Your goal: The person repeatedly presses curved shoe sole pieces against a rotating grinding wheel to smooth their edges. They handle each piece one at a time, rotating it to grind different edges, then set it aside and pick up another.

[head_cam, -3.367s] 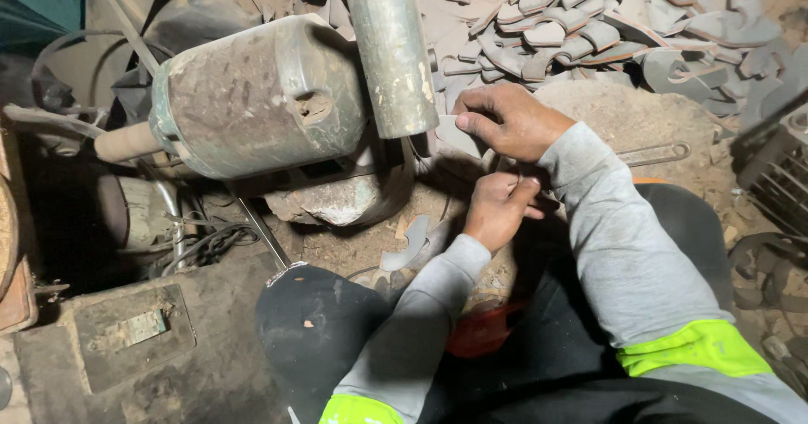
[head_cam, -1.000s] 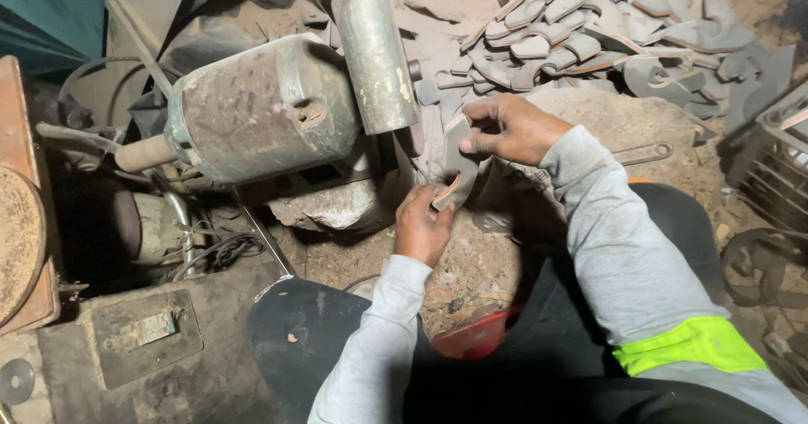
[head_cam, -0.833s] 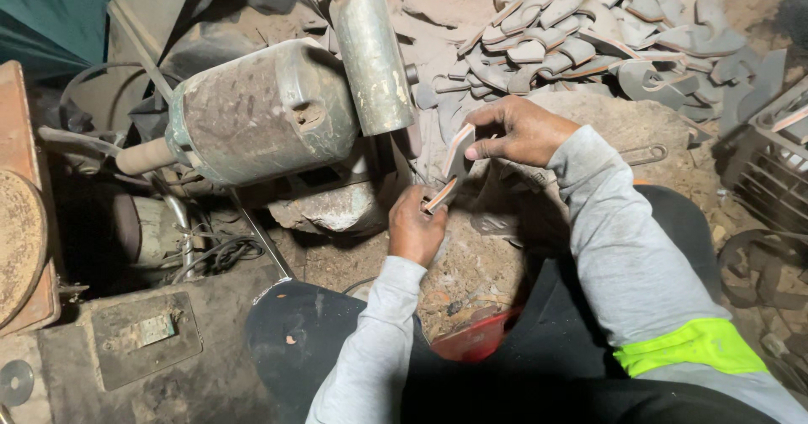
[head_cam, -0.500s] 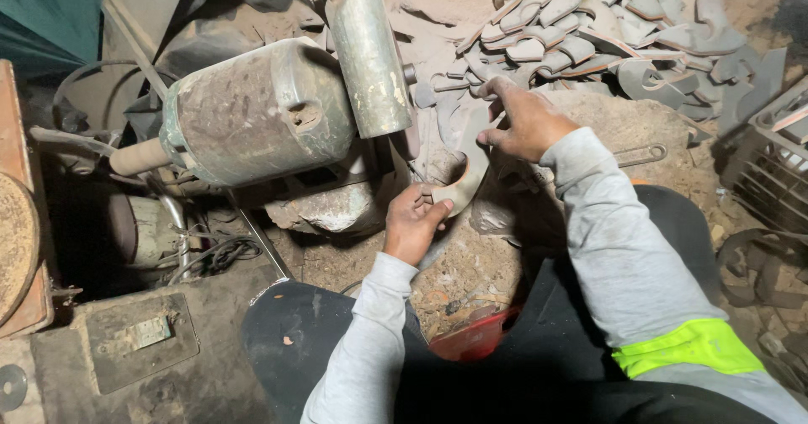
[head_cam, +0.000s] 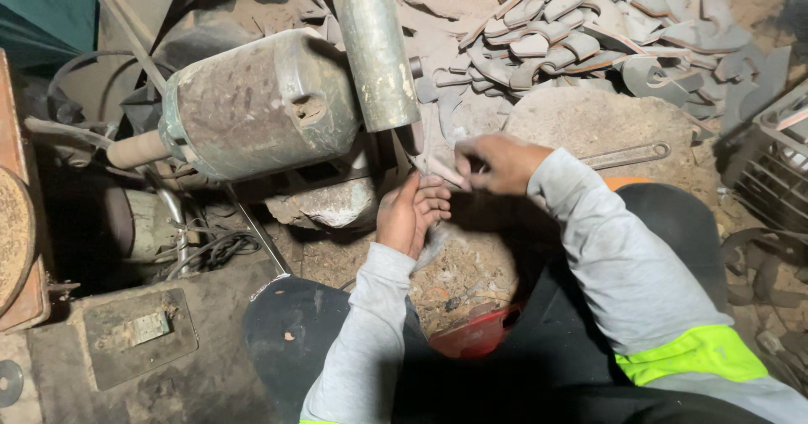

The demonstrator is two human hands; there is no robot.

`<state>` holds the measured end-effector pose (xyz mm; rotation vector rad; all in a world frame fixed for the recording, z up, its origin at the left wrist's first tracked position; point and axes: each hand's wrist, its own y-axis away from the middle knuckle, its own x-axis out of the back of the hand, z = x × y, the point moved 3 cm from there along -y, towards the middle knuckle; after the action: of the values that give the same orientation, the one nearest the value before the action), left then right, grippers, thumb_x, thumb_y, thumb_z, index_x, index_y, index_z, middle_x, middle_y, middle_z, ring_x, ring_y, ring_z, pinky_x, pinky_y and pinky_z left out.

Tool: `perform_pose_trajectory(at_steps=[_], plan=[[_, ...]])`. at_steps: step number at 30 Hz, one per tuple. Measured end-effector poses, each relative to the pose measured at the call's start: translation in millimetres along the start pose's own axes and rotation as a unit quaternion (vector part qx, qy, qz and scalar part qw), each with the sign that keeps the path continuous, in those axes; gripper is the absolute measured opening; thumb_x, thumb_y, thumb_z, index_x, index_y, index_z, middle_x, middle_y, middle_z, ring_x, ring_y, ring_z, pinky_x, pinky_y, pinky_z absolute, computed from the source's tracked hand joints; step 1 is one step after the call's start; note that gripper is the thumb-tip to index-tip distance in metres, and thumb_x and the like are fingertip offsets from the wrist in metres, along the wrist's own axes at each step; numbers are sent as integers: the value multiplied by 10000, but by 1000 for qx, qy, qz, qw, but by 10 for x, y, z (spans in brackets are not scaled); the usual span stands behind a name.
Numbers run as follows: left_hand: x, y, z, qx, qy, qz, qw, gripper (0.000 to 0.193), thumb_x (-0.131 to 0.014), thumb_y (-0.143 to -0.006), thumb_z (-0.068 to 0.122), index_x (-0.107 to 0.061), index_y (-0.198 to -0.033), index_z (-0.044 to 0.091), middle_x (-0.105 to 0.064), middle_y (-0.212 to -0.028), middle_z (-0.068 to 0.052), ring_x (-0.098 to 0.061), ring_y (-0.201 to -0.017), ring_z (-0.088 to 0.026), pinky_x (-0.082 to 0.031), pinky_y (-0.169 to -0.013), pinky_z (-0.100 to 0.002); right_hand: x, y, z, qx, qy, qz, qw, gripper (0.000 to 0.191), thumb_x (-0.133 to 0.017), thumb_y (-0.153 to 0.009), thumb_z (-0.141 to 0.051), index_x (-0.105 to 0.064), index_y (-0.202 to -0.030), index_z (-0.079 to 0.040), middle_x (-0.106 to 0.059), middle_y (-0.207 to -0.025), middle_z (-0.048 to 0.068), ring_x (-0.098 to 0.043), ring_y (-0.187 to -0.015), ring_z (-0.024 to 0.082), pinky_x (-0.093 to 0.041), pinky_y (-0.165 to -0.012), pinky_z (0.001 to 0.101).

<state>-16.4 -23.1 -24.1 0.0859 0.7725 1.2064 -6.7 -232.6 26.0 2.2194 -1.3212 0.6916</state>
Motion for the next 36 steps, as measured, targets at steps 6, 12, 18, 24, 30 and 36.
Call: perform_pose_trajectory(at_steps=[6,12,18,24,30,36], plan=[[-260,129,-14,-142,-360,-34,922,438,-751,-946,169,-599,-1330,22,-665,-1150,-89,-680,-957,-148,-591,-778,-301,202,-25,84,-79,-136,157,975,234,-749,-895,-225,-627,-991,-50,-693,-847,38,-604,-756,122,-513,-673,332],[-424,246,-30,1,-211,-134,968,430,-622,-1005,285,-616,-1285,-41,-700,-978,-112,-671,-801,-161,-585,-720,-371,175,-18,81,-162,-301,155,927,293,-707,-923,-284,-596,-988,-21,-694,-817,42,-701,-694,191,-594,-630,382],[-402,342,3,138,71,-224,962,525,-540,-1084,394,-596,-1326,-69,-628,-903,-67,-532,-686,-93,-512,-690,-307,436,130,-144,64,65,181,979,360,-692,-898,-274,-640,-1173,-48,-679,-1092,188,-656,-1012,333,-515,-887,435],[-444,398,10,155,69,-256,952,596,-440,-1097,523,-621,-1258,-21,-600,-817,-37,-481,-587,-83,-457,-578,-285,349,183,-263,61,-44,-89,993,292,-650,-946,-343,-691,-1076,-85,-721,-1023,109,-659,-1012,217,-473,-927,372],[-442,310,-59,117,37,-245,962,764,-308,-1089,660,-642,-1153,-24,-563,-746,-40,-530,-600,-147,-466,-542,-315,464,250,-298,32,-36,-87,995,310,-666,-943,-366,-648,-928,-57,-650,-752,71,-568,-767,167,-486,-720,353],[-396,254,-118,125,37,-207,970,760,-269,-1074,653,-632,-1136,-12,-598,-780,-60,-547,-640,-153,-473,-539,-329,460,260,-336,4,-43,-95,995,296,-690,-919,-365,-666,-896,-71,-628,-706,46,-549,-722,146,-475,-663,351]])
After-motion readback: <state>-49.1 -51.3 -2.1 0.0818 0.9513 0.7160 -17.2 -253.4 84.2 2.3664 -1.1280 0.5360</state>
